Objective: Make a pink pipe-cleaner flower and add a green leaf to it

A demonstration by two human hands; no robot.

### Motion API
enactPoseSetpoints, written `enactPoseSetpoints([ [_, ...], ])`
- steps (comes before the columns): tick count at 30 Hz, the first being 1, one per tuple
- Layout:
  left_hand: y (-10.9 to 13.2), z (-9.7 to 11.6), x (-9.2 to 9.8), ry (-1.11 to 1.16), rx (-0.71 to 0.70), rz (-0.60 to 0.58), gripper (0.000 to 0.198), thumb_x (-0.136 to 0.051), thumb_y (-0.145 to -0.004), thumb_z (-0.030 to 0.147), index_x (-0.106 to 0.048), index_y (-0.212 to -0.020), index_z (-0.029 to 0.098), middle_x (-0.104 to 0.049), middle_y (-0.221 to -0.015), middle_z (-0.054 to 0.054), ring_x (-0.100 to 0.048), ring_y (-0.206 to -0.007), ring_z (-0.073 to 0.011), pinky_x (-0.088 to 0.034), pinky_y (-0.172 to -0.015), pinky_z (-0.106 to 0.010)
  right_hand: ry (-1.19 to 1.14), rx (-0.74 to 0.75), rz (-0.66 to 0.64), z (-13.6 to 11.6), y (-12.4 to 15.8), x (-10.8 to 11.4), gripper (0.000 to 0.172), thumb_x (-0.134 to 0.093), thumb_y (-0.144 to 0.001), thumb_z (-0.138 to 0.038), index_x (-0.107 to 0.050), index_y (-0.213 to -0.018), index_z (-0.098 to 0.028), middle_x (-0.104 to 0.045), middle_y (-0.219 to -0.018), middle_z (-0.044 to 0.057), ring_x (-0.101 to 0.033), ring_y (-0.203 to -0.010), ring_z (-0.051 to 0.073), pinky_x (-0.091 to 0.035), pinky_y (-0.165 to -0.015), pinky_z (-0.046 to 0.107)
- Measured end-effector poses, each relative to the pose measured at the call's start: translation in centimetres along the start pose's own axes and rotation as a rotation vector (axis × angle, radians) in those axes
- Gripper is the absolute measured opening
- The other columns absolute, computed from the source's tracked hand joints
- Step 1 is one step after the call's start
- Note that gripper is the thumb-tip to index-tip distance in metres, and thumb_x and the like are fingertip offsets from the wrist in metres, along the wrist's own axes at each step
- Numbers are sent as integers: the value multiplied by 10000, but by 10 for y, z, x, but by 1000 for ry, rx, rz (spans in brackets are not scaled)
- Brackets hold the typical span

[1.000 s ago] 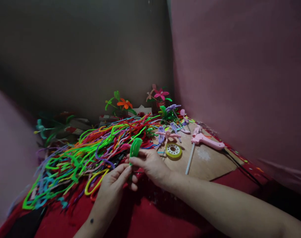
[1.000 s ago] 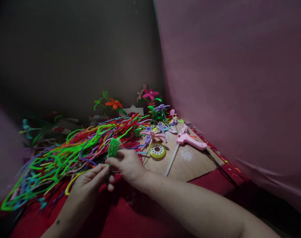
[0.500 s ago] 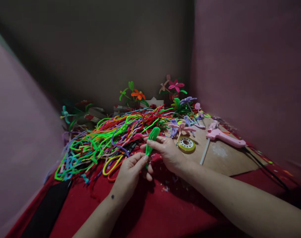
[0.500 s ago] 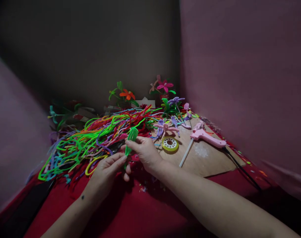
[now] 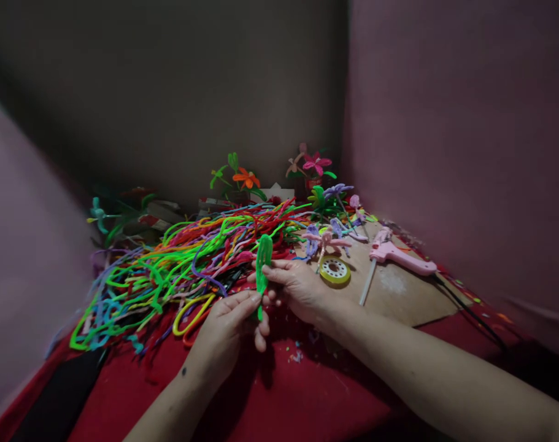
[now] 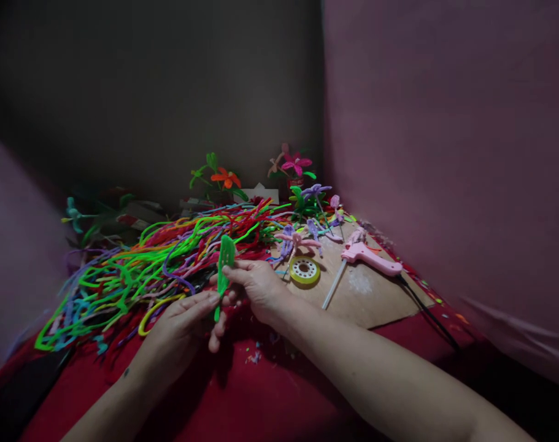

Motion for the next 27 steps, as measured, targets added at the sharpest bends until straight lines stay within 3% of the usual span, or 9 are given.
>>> enactPoseSetpoints([
  [3, -1, -3, 1, 57, 36, -15, 240, -562, -789, 331, -627, -831, 104, -600, -532, -31, -502, -388, -95, -377, -388, -191, -54, -50, -11, 0, 0, -2, 269, -697, -656, -302, -628, -824, -104, -657, -674, 39, -495, -399, 64, -323, -374, 185],
  [10, 0, -3, -1, 114, 72, -11, 230, -586, -772, 320, -636, -796, 97, -586, -515, -33, -498, -393, -96, -406, -359, -183, -110, -77, 26, 5, 1, -4, 250, -725, -597, -302, -576, -647, -108, -578, -525, -1, -463, -389, 60, -305, -375, 177],
  [20, 1, -2, 1, 0, 41, 19, 249, -571, -763, 362, -605, -749, 116, -611, -508, -34, -519, -353, -104, -361, -401, -197, -22, -56, -8, 8, 4, -3, 261, -740, -609, -299, -573, -673, -109, -543, -515, -28, -438, -402, 52, -292, -417, 194],
  [27, 1, 0, 0, -106, -6, 35, 296, -525, -807, 368, -568, -643, 126, -627, -535, -36, -522, -377, -95, -379, -480, -217, -9, -53, -86, 14, 6, -4, 213, -699, -678, -273, -566, -745, -120, -571, -505, -26, -510, -350, 95, -343, -373, 197],
])
Point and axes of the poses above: each hand's wrist, its own y-axis away from the middle knuckle, its own x-axis out of the back of the hand, z = x × y, the point moved 3 cm from there along -y, towards the middle knuckle
